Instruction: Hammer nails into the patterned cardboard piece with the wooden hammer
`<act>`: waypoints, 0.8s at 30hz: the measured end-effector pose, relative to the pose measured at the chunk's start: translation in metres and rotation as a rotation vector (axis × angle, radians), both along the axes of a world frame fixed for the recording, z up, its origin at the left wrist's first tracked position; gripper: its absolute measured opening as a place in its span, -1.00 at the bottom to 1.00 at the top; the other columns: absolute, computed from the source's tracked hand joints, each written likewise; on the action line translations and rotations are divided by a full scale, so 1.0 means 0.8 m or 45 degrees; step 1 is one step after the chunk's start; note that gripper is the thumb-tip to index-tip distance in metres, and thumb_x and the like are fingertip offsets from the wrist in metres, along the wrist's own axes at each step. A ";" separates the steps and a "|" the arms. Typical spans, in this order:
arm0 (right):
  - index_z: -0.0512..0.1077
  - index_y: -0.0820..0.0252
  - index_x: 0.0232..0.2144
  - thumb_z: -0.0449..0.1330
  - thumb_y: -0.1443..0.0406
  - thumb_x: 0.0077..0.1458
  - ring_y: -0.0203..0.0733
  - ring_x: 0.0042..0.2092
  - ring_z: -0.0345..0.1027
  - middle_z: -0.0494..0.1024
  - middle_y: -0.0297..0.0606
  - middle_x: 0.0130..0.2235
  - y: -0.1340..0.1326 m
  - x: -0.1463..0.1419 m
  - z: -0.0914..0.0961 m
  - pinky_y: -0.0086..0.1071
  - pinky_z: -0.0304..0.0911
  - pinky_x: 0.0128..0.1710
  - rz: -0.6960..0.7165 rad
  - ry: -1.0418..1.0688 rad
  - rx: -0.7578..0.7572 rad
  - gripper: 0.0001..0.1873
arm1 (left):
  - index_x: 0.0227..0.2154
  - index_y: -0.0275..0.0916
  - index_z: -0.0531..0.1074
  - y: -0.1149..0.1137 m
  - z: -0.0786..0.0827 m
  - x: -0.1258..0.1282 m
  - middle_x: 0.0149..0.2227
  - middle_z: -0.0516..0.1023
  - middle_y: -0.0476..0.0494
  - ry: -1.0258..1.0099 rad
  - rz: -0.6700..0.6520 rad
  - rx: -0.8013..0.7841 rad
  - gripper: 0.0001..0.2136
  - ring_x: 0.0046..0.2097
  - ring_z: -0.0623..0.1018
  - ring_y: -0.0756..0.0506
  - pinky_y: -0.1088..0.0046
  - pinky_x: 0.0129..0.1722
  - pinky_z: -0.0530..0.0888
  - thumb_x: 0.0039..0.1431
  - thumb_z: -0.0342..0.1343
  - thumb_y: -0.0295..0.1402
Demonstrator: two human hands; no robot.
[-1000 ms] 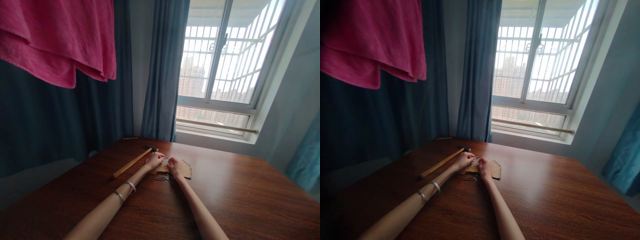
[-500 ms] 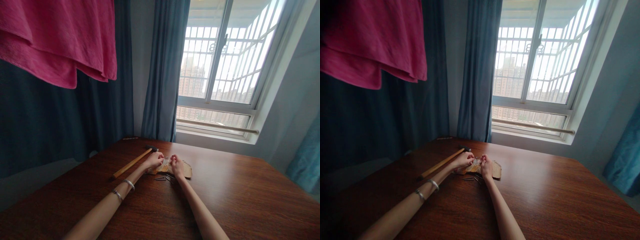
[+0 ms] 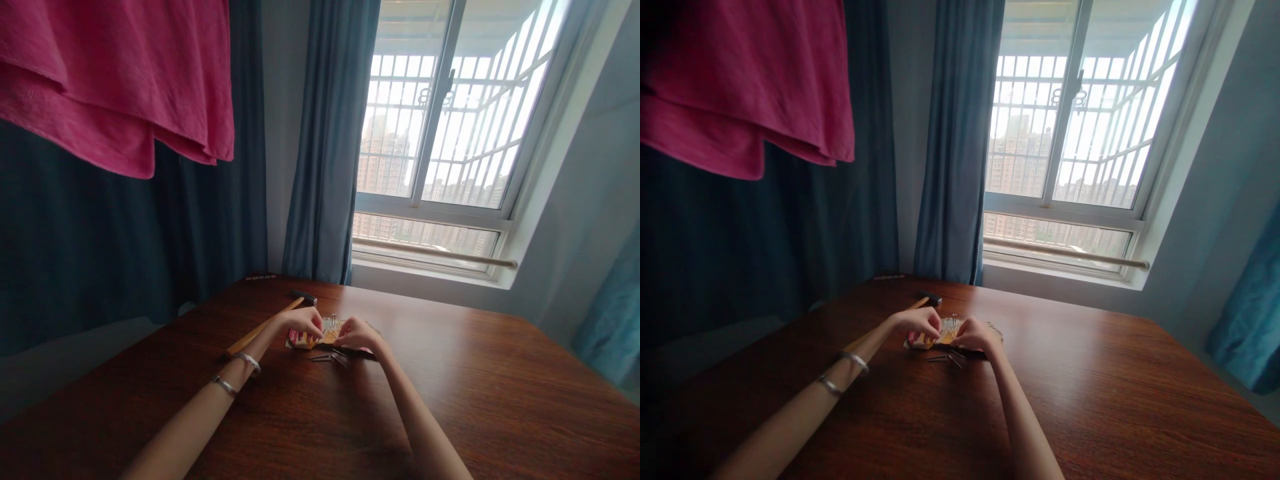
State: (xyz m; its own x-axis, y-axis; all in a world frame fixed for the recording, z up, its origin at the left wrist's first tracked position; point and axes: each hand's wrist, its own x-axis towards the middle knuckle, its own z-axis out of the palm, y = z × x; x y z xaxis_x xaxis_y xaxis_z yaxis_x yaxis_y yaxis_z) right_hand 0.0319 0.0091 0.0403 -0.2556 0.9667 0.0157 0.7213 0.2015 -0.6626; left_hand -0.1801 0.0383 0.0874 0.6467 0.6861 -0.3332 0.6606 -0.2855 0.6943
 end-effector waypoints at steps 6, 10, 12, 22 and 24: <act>0.53 0.17 -0.60 0.31 0.15 -0.33 -0.38 -0.55 0.17 0.39 -0.43 -0.65 -0.009 -0.005 0.004 -0.52 -0.02 -0.57 0.166 -0.123 0.032 -0.79 | -0.60 -0.32 0.47 -0.001 -0.012 0.003 -0.63 0.44 -0.08 0.163 -0.077 0.001 -0.73 -0.63 0.36 0.03 0.61 -0.72 0.21 -0.26 0.21 -0.17; 0.50 0.20 -0.61 0.25 0.10 -0.22 -0.38 -0.56 0.17 0.37 -0.43 -0.66 -0.006 -0.006 -0.003 -0.53 -0.01 -0.58 0.115 -0.129 0.134 -0.74 | -0.60 -0.35 0.44 0.008 -0.031 0.008 -0.63 0.44 -0.10 0.049 0.048 0.112 -0.66 -0.63 0.36 0.03 0.59 -0.69 0.24 -0.15 0.12 -0.10; 0.50 0.21 -0.56 0.20 0.14 -0.12 -0.37 -0.53 0.21 0.42 -0.39 -0.60 -0.002 -0.009 -0.009 -0.54 0.03 -0.56 0.002 -0.086 0.220 -0.75 | -0.51 -0.36 0.45 0.012 -0.042 0.014 -0.59 0.45 -0.10 -0.108 0.200 0.256 -0.66 -0.61 0.38 0.02 0.57 -0.66 0.28 -0.08 0.07 -0.11; 0.38 0.13 -0.12 0.00 0.38 0.05 -0.27 -0.25 0.31 0.46 -0.21 -0.23 -0.002 -0.032 -0.038 -0.48 0.12 -0.21 -0.175 0.000 0.496 -0.67 | -0.31 -0.31 0.50 0.007 -0.067 0.042 -0.30 0.56 -0.17 -0.263 0.426 0.763 -0.73 -0.26 0.49 -0.08 0.48 -0.24 0.36 0.02 -0.03 -0.31; 0.39 0.14 -0.15 -0.01 0.39 0.05 -0.26 -0.24 0.31 0.45 -0.21 -0.24 -0.001 -0.033 -0.041 -0.46 0.12 -0.20 -0.191 0.009 0.515 -0.68 | -0.31 -0.31 0.51 0.007 -0.070 0.043 -0.30 0.56 -0.16 -0.240 0.440 0.784 -0.73 -0.26 0.50 -0.07 0.49 -0.24 0.35 0.03 -0.04 -0.32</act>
State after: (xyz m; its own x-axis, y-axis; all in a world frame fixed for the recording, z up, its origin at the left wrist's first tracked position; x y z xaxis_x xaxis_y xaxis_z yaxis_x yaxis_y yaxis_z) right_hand 0.0054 0.0080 0.0072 -0.1111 0.9087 0.4024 0.7583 0.3392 -0.5567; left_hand -0.1454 0.0436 0.0316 0.3675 0.8886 0.2744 0.6688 -0.4575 0.5860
